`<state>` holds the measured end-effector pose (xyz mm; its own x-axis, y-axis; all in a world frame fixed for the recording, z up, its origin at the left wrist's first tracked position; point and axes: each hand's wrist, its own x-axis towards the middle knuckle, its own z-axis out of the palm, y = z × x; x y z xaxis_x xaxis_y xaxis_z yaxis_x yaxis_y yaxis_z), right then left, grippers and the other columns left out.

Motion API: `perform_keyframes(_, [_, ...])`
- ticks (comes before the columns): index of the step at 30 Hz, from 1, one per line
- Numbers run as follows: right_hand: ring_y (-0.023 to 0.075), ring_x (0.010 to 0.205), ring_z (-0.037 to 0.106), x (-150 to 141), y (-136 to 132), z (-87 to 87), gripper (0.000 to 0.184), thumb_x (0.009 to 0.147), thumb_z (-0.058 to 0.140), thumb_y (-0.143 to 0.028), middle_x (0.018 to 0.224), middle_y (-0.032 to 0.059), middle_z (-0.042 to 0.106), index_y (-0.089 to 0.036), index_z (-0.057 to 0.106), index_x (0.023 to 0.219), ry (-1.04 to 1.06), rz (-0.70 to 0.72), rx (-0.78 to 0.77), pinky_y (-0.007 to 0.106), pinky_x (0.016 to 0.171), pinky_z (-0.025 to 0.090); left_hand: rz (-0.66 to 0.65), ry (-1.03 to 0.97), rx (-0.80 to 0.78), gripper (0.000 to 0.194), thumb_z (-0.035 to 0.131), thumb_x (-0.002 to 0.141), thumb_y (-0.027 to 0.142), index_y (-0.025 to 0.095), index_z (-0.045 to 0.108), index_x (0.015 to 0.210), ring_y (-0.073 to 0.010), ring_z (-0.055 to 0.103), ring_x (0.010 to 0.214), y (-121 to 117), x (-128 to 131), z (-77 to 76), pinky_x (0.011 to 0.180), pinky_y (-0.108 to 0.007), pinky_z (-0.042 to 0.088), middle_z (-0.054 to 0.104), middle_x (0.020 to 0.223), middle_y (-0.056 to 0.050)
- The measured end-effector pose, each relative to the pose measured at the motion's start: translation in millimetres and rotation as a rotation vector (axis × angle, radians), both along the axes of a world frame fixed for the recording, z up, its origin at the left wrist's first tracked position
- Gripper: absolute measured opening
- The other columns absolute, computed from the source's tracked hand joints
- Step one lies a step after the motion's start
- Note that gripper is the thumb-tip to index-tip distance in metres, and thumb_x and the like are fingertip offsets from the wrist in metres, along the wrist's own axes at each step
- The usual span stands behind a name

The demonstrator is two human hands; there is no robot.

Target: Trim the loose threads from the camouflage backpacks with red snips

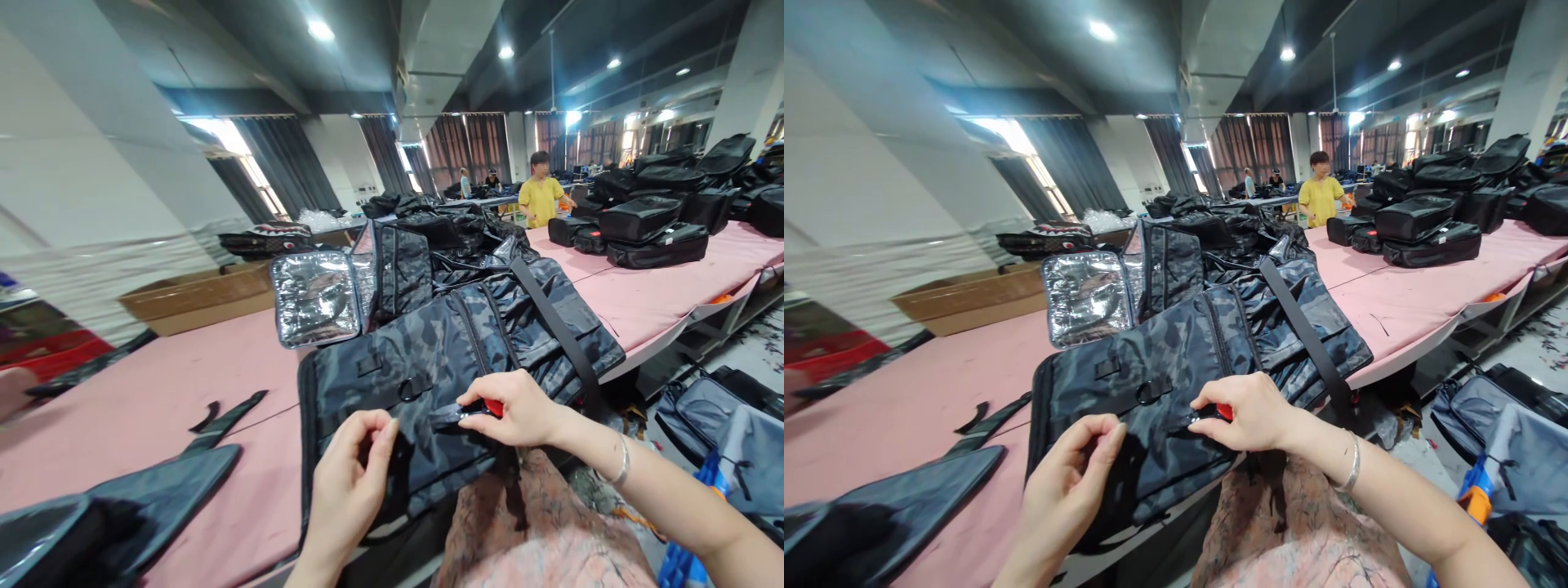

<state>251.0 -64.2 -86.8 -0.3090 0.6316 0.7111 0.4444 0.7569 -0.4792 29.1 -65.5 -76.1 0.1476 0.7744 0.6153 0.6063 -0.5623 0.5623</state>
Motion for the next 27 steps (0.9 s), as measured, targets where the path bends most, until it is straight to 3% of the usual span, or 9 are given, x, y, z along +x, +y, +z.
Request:
perform_keyframes(3, [0.0112,0.065,0.060,2,0,2.0,0.017,0.078,0.060,-0.031,0.075,0.0015,0.067,-0.016,0.064,0.085,0.009,0.014,-0.010,0.019,0.062,0.043,-0.017,-0.027,-0.032,0.022,0.048,0.083,0.038,0.019,0.052,0.073,-0.0107,0.049,0.056,-1,0,-2.1,0.052,-0.021,0.041,0.051,0.063,0.002])
perform_keyframes(7, [0.0110,0.061,0.057,1,0,0.4,0.021,0.079,0.058,-0.033,0.071,0.0018,0.065,-0.015,0.064,0.088,0.030,-0.044,-0.037,0.020,0.059,0.041,-0.082,0.123,0.091,0.021,0.050,0.083,0.037,0.020,0.061,0.080,-0.0115,0.057,0.069,-1,11,-7.4,0.062,-0.020,0.045,0.061,0.079,-0.001])
perform_keyframes(12, [0.0122,0.066,0.058,-1,0,-2.1,0.021,0.080,0.057,-0.035,0.075,0.0018,0.065,-0.017,0.063,0.088,0.001,-0.071,-0.048,0.021,0.062,0.042,0.019,0.397,0.284,0.017,0.048,0.085,0.032,0.020,0.060,0.084,-0.0102,0.057,0.066,0,25,-17.1,0.057,-0.019,0.041,0.061,0.079,0.000])
perform_keyframes(15, [0.0132,0.068,0.059,0,0,-1.2,0.020,0.080,0.056,-0.035,0.076,0.0021,0.065,-0.018,0.062,0.088,-0.023,-0.081,-0.035,0.021,0.064,0.043,0.033,0.447,0.296,0.016,0.044,0.086,0.028,0.018,0.055,0.079,-0.0113,0.055,0.065,-1,28,-17.3,0.056,-0.021,0.040,0.057,0.075,-0.001])
perform_keyframes(23, [0.0133,0.067,0.061,4,0,4.8,0.012,0.078,0.060,-0.028,0.074,0.0012,0.066,-0.018,0.062,0.084,-0.139,-0.028,-0.031,0.021,0.063,0.043,-0.011,0.042,-0.002,0.020,0.046,0.083,0.034,0.019,0.050,0.071,-0.0111,0.046,0.056,-1,13,-7.3,0.052,-0.022,0.038,0.049,0.063,0.002])
perform_keyframes(27, [0.0140,0.075,0.063,6,2,1.7,0.014,0.079,0.059,-0.029,0.083,0.0022,0.068,-0.018,0.062,0.087,-0.081,-0.023,-0.049,0.021,0.069,0.045,-0.074,-0.288,-0.141,0.020,0.046,0.084,0.036,0.019,0.049,0.074,-0.0101,0.042,0.052,-13,0,-5.6,0.050,-0.022,0.037,0.044,0.057,0.004])
